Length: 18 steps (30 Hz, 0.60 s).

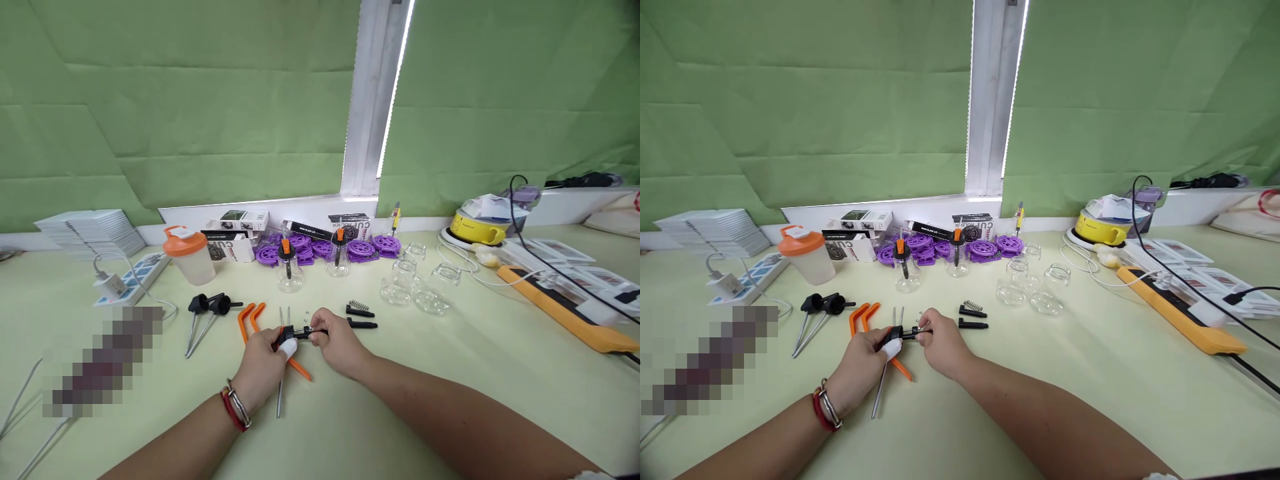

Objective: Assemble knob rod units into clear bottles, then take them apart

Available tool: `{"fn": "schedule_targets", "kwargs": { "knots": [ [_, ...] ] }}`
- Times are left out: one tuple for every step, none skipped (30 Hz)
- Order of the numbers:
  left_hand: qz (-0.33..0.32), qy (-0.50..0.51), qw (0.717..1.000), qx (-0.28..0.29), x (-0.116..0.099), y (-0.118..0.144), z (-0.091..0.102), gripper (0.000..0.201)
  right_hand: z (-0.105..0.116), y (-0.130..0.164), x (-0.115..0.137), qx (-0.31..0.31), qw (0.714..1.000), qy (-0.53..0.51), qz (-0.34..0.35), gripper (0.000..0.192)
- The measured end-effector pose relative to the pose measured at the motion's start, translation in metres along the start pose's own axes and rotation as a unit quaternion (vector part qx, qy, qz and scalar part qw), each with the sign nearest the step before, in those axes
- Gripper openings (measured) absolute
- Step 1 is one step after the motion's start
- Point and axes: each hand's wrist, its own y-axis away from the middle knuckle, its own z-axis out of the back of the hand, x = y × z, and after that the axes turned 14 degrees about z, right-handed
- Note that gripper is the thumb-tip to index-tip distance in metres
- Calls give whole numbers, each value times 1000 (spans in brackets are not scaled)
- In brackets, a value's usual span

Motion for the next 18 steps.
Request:
{"fn": "schedule_targets", "kwargs": {
  "knots": [
    [2,2,1000,-1,0,0,0,19,0,0,-1,1,1000,2,0,12],
    [2,4,1000,-2,1,-1,0,19,0,0,-1,3,1000,3,0,13],
    [1,5,1000,-1,2,-1,0,19,0,0,-1,4,1000,2,0,12],
    [1,5,1000,1,2,-1,0,19,1,0,-1,5,1000,1,1,12],
    [3,4,1000,4,3,-1,0,20,1,0,-1,4,1000,-1,1,12],
    [4,3,1000,5,3,-1,1,21,1,0,-1,4,1000,-3,2,12],
    [6,1,1000,5,3,-1,1,22,1,-1,-1,4,1000,-3,4,13],
    [8,-3,1000,3,3,-1,1,23,1,-1,0,4,1000,-2,5,13],
    [9,-6,1000,0,3,0,1,23,1,-1,0,5,1000,-2,6,12],
    [9,-8,1000,-1,3,0,1,23,1,-1,0,4,1000,-2,8,11],
    [8,-8,1000,-2,2,0,1,23,1,-1,0,3,1000,-1,10,11],
    [9,-7,1000,-2,2,0,1,23,1,0,0,3,1000,-2,11,12],
    [10,-6,1000,-1,2,0,1,23,1,0,0,4,1000,-3,11,13],
    [11,-5,1000,-1,2,0,1,22,2,0,0,5,1000,-4,11,12],
    [11,-5,1000,0,2,-1,1,22,2,0,-1,5,1000,-5,13,12],
    [11,-5,1000,0,1,-1,1,22,2,0,-1,5,1000,-8,15,11],
    [12,-4,1000,1,1,-1,1,22,2,0,-1,4,1000,-10,16,10],
    [13,-2,1000,2,0,-1,0,22,2,0,-1,4,1000,-11,16,10]
  ]
}}
